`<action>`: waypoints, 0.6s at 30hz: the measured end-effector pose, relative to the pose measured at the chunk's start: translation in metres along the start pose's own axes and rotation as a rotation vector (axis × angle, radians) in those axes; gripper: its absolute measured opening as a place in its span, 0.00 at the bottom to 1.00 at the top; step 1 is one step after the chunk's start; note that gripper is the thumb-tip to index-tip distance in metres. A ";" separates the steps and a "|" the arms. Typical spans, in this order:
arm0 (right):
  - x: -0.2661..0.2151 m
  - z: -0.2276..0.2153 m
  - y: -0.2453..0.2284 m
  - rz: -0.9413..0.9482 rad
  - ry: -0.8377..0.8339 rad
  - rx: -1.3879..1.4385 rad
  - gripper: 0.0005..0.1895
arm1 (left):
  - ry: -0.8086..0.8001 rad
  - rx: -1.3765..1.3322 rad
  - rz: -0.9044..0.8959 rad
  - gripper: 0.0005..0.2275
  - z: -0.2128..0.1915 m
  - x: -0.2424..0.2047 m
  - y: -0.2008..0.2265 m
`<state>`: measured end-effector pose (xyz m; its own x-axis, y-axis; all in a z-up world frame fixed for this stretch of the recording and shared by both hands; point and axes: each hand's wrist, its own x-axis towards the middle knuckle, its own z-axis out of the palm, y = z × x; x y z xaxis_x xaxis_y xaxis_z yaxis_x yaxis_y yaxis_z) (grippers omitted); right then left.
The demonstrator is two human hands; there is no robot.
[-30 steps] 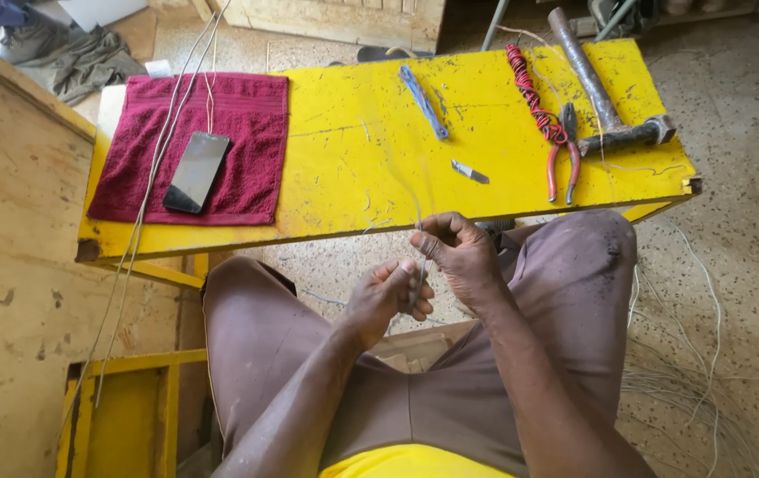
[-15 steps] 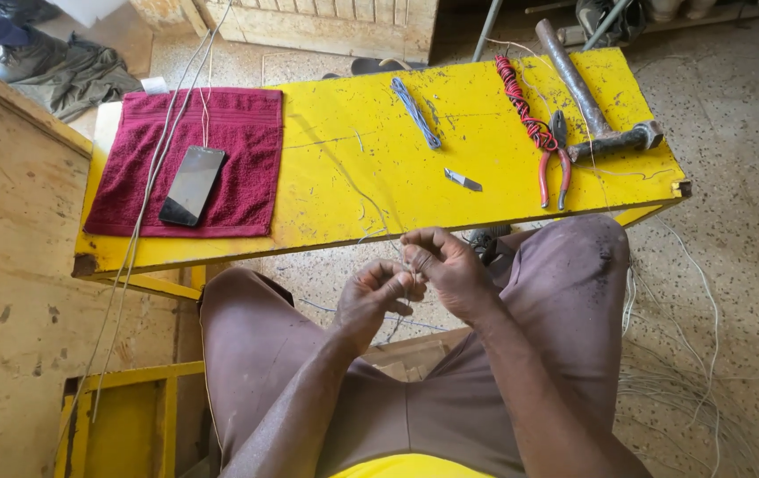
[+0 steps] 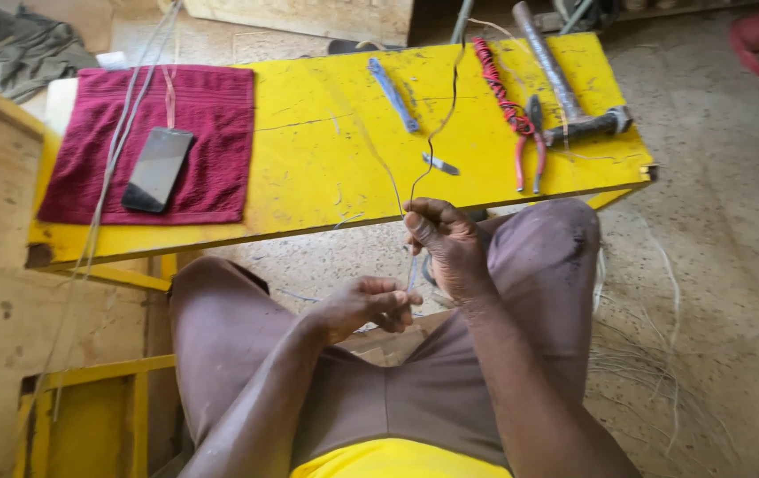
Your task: The person sits at a low yellow table and strips the insulation from a blue wire using a small knife. They then twist the exposed strands and continue to strip and prepare additional wire pieces.
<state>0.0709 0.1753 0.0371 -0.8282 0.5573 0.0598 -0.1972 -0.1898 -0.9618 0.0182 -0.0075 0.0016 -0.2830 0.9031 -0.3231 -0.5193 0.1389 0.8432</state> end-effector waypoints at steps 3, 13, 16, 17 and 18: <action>0.004 -0.006 -0.001 -0.006 0.051 0.095 0.11 | -0.042 0.057 -0.005 0.10 -0.008 0.004 -0.011; -0.012 0.010 -0.035 0.121 0.265 -0.087 0.15 | 0.184 -0.031 0.302 0.11 -0.019 0.009 -0.008; -0.004 0.003 -0.017 0.108 0.289 -0.079 0.18 | 0.218 -0.001 0.353 0.09 -0.026 0.015 -0.018; -0.002 0.002 -0.017 0.105 0.289 -0.078 0.18 | 0.217 0.001 0.356 0.09 -0.025 0.014 -0.016; 0.000 0.000 -0.017 0.110 0.317 -0.097 0.20 | 0.218 0.015 0.377 0.09 -0.024 0.013 -0.015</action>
<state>0.0740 0.1784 0.0533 -0.6342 0.7643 -0.1166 -0.0531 -0.1935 -0.9797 0.0031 -0.0079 -0.0250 -0.6155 0.7847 -0.0730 -0.3355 -0.1770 0.9253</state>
